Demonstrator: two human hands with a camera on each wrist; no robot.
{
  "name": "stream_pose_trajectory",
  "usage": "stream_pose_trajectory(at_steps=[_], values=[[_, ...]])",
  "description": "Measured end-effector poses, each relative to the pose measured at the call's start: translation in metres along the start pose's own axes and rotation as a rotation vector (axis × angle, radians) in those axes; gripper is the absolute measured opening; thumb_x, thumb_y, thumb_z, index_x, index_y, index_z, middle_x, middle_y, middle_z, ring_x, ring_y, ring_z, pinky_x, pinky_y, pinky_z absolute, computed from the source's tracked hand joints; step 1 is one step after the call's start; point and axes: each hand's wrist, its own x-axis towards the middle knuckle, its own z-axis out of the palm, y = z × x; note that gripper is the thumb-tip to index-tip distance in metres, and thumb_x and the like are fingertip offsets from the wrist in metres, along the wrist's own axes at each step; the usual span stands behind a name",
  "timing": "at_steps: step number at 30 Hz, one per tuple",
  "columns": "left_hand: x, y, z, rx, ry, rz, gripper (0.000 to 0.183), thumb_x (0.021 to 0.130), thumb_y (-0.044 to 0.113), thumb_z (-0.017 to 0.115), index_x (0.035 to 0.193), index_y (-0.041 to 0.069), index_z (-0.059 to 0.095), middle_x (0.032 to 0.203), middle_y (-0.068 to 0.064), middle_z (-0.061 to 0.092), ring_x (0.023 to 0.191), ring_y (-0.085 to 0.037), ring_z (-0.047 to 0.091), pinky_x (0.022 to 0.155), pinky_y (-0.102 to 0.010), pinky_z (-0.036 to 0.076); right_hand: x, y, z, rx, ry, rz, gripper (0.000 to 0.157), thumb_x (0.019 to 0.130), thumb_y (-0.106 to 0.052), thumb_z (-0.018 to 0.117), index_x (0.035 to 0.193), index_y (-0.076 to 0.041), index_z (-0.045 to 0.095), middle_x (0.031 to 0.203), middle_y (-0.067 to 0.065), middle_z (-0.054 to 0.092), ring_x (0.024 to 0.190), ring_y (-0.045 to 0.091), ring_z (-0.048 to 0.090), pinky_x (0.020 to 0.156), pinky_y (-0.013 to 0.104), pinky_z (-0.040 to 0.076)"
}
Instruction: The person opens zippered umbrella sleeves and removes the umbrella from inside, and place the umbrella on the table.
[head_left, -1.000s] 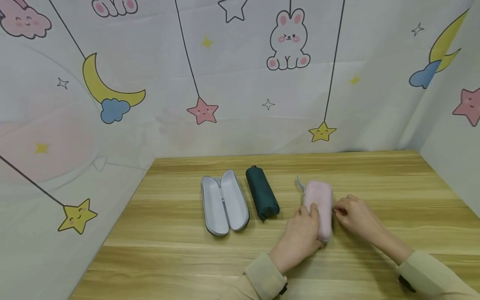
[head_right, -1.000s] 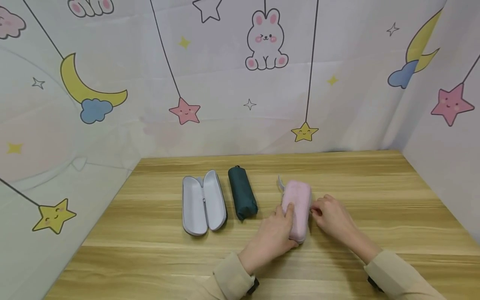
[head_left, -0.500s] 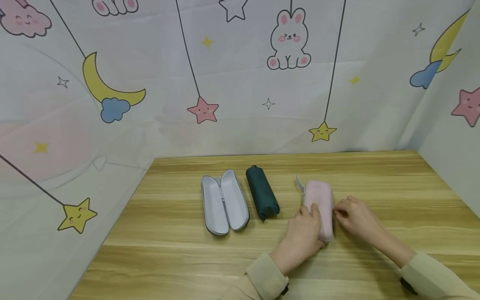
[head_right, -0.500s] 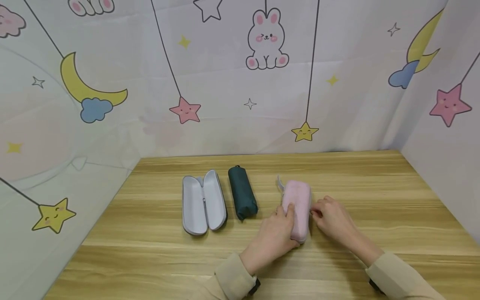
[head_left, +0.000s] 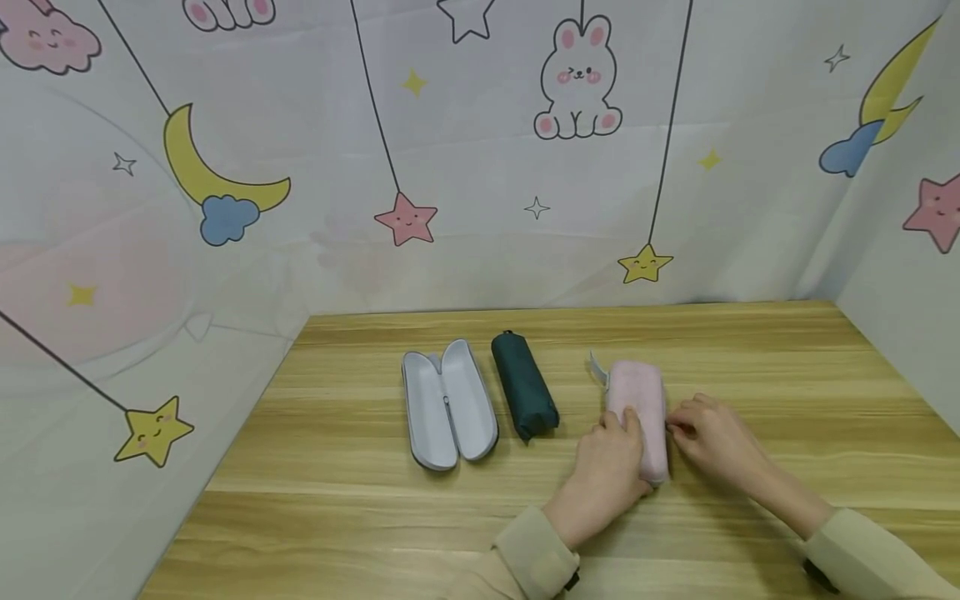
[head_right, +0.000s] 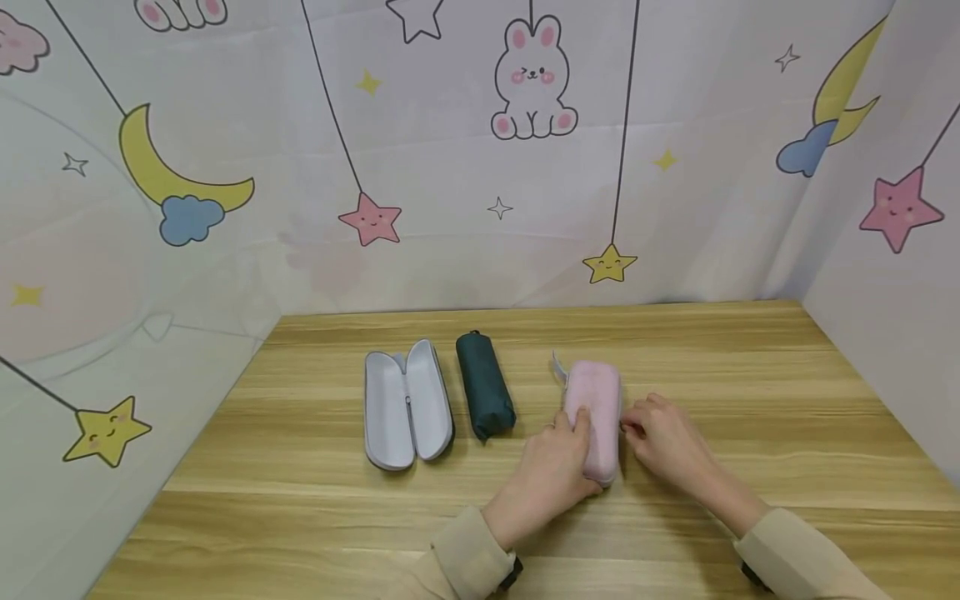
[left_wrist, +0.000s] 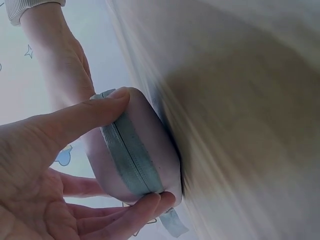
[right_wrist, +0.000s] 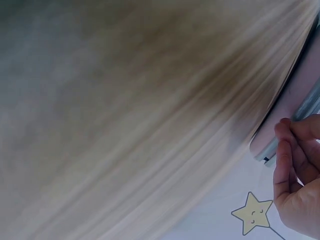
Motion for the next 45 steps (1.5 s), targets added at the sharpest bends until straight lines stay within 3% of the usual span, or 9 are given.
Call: stream_pose_trajectory(at_steps=[32, 45], values=[[0.0041, 0.0060, -0.0048, 0.061, -0.041, -0.017, 0.093, 0.065, 0.060, 0.080, 0.138, 0.013, 0.048, 0.106, -0.002, 0.062, 0.079, -0.008, 0.063, 0.059, -0.020, 0.050, -0.0063, -0.0028, -0.0012, -0.019, 0.056, -0.095, 0.023, 0.060, 0.005, 0.077, 0.068, -0.015, 0.068, 0.065, -0.009, 0.061, 0.064, 0.007, 0.048, 0.053, 0.024, 0.041], [0.0049, 0.0082, -0.0057, 0.062, -0.060, -0.042, 0.093, 0.064, 0.061, 0.081, 0.137, 0.013, 0.047, 0.105, -0.001, 0.062, 0.078, -0.008, 0.063, 0.059, -0.020, 0.049, -0.0099, -0.0067, -0.0017, -0.004, 0.059, -0.112, 0.022, 0.058, 0.005, 0.077, 0.069, -0.012, 0.070, 0.066, -0.005, 0.064, 0.065, 0.010, 0.052, 0.054, 0.026, 0.045]])
